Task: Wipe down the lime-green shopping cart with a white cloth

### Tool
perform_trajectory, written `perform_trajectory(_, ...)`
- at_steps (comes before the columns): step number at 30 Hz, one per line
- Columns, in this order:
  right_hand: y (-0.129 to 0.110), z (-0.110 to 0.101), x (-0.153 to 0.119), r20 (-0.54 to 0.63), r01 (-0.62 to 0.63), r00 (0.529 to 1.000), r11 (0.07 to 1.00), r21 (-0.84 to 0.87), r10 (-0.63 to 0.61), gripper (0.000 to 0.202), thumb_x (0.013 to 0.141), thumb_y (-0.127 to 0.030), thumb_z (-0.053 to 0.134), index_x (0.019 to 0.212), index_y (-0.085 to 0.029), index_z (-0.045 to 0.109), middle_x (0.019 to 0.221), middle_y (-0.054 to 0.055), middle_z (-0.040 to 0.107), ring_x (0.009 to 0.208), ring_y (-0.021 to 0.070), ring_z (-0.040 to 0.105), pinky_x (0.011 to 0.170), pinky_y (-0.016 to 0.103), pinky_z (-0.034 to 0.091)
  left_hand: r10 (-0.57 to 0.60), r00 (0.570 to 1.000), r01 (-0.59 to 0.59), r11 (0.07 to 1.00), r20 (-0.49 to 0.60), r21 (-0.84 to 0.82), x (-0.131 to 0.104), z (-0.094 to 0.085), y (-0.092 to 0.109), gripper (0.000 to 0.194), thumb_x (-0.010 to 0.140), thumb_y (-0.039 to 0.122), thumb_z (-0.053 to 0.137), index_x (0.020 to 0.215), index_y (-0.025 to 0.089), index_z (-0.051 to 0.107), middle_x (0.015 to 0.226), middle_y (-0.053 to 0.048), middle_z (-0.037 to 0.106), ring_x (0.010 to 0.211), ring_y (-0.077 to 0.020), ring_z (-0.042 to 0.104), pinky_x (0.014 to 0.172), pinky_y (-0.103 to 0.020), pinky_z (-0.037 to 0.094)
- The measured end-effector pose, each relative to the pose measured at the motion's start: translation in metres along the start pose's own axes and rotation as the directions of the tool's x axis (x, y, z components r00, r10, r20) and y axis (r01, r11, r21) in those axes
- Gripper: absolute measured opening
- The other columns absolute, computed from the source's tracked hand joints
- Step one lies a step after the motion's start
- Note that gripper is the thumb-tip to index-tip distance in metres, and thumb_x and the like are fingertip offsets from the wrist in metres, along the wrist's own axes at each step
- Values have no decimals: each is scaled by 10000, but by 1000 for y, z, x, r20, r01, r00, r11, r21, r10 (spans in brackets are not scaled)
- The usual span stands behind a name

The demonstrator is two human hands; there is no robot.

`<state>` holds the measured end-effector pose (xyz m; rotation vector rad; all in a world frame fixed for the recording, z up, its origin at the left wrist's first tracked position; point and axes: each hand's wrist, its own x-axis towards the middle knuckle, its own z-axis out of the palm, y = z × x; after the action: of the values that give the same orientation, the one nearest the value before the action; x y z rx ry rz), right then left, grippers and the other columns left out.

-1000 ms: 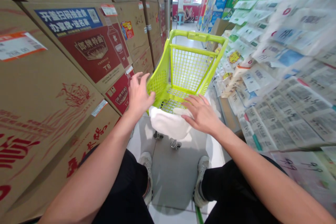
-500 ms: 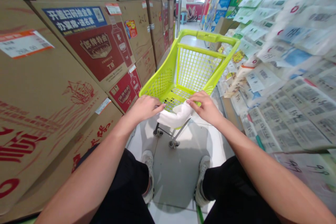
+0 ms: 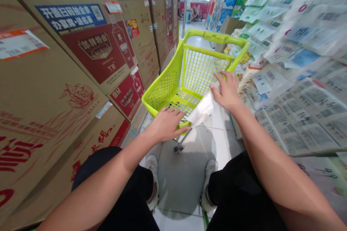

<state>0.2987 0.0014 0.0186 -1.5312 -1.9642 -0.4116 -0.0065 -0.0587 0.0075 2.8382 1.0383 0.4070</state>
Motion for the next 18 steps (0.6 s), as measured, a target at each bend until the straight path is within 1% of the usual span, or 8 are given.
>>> perform_trajectory(1,-16,-1,-7,59,120,991,991,52,-123,561,1064,-525,397,1435,-168,620,1498,204,554,1428,371,438,1169,564,337,-4,999,2,999,50,47,2,2,-1,570,1005,670,493,1069,166,751,1001,-156,773,968,-322,728,856,-415,492)
perform_trajectory(3,-50,-3,-23,189,327,913,926,189,-361,468,1080,-494,390,1257,-202,710,1329,147,671,1293,308,540,1113,483,371,-1,991,-12,995,136,97,4,3,-3,614,1003,698,470,874,170,756,851,-135,765,842,-293,731,760,-381,475)
perform_trajectory(5,-72,-1,-33,272,420,832,869,261,-484,445,1087,-474,380,1056,-210,737,1050,98,722,1067,263,598,1009,432,391,4,984,-27,992,181,121,4,0,-4,621,1014,686,458,817,178,755,834,-124,771,788,-268,728,663,-347,430)
perform_trajectory(6,-74,1,-35,290,435,817,863,256,-498,455,1086,-469,371,972,-209,727,946,82,706,977,251,590,961,420,386,5,982,-30,991,189,132,4,-1,-4,609,1020,672,459,820,181,759,840,-119,775,779,-259,727,629,-335,404)
perform_trajectory(8,-62,6,-31,288,429,833,881,201,-472,479,1078,-455,335,858,-208,681,842,72,663,876,242,550,897,411,368,11,981,-39,989,193,144,4,-2,-3,571,1027,640,480,825,185,761,846,-111,779,778,-242,728,589,-319,362)
perform_trajectory(13,-10,15,-12,182,284,938,955,82,-295,452,1034,-412,276,749,-237,581,773,88,619,848,264,508,875,424,363,97,982,-115,988,163,105,2,4,3,420,995,557,609,837,195,754,878,-86,783,825,-229,741,575,-307,352)
perform_trajectory(15,-23,16,-22,135,235,959,966,109,-248,452,1030,-395,264,741,-242,576,767,86,629,860,269,513,887,433,366,134,981,-148,985,143,89,3,7,4,395,993,543,622,847,201,754,879,-73,783,816,-221,740,574,-308,364)
perform_trajectory(18,-73,19,-56,64,230,967,954,192,-246,467,1031,-371,251,747,-240,598,763,80,633,844,260,518,880,433,369,149,978,-164,982,145,95,2,9,4,391,995,531,619,855,194,760,875,-79,786,774,-220,733,569,-309,377)
